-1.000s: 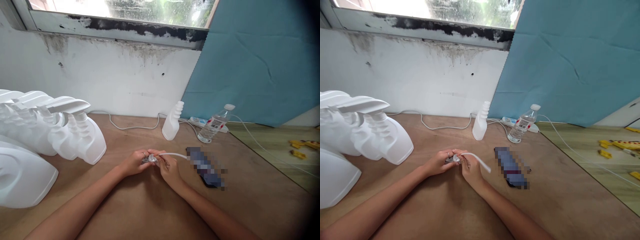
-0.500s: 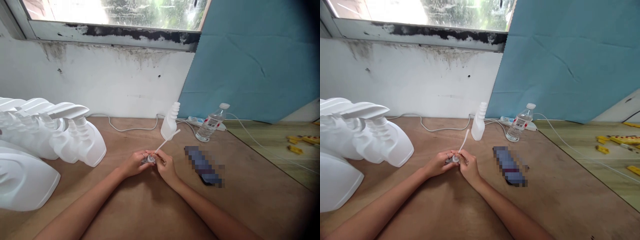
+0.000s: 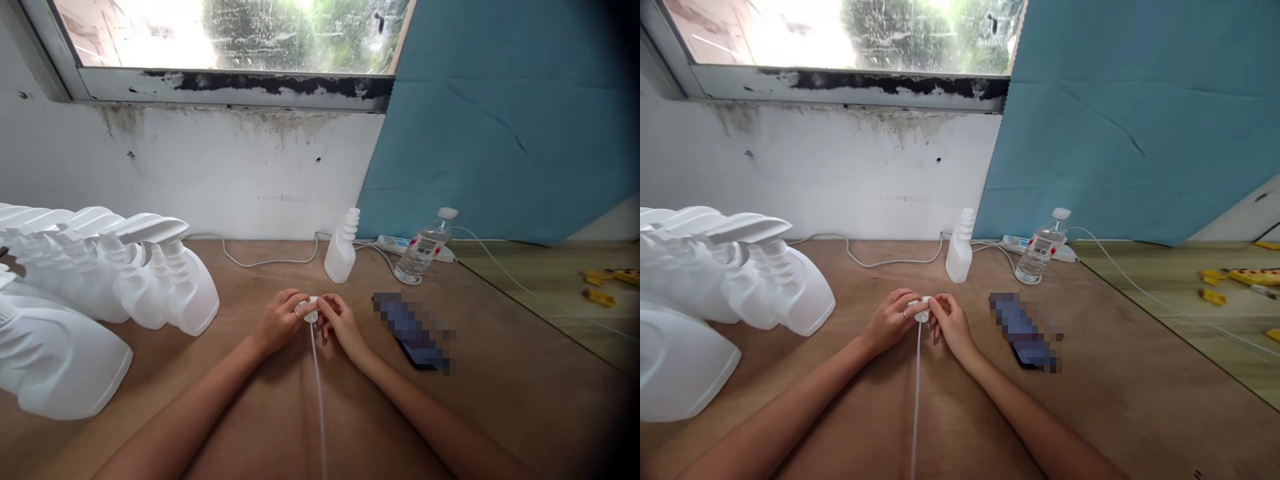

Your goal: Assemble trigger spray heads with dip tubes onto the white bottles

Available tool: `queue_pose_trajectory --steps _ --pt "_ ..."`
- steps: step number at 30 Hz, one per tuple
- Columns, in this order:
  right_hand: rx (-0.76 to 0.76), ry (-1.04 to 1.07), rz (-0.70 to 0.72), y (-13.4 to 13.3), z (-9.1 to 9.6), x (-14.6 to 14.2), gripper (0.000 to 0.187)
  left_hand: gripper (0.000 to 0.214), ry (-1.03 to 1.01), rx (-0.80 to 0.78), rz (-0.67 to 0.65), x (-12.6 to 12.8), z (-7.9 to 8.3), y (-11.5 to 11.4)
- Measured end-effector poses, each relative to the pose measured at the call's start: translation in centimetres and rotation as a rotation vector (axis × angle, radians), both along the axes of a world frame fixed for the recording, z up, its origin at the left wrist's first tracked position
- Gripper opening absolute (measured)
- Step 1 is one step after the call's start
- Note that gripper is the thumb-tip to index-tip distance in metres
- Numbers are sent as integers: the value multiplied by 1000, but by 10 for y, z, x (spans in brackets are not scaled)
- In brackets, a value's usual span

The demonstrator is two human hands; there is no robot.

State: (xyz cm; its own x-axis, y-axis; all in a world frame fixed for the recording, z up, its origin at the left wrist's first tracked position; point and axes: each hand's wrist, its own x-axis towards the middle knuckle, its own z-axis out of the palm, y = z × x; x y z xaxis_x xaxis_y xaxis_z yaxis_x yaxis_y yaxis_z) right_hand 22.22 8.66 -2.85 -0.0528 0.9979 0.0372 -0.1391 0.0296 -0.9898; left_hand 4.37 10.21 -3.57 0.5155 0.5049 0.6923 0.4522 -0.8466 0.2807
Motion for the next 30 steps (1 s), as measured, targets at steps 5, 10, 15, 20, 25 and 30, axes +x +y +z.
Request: queue_pose_trajectory --steps 5,10,15,20,25,30 --pt "-152 104 222 -1 18 15 42 35 -108 -41 -120 23 0 7" --pt "-157 247 140 -15 19 42 32 64 -294 -168 -143 62 -3 28" --pt "-202 328 69 -39 23 61 24 64 -534 -302 51 102 -10 70" --pt "-154 333 61 -44 35 61 24 99 -624 -407 152 134 -4 104" --pt "-89 267 15 -38 36 64 22 98 -674 -514 108 153 2 120" --pt "21 223 -87 -26 55 79 39 81 -671 -684 8 126 -4 112"
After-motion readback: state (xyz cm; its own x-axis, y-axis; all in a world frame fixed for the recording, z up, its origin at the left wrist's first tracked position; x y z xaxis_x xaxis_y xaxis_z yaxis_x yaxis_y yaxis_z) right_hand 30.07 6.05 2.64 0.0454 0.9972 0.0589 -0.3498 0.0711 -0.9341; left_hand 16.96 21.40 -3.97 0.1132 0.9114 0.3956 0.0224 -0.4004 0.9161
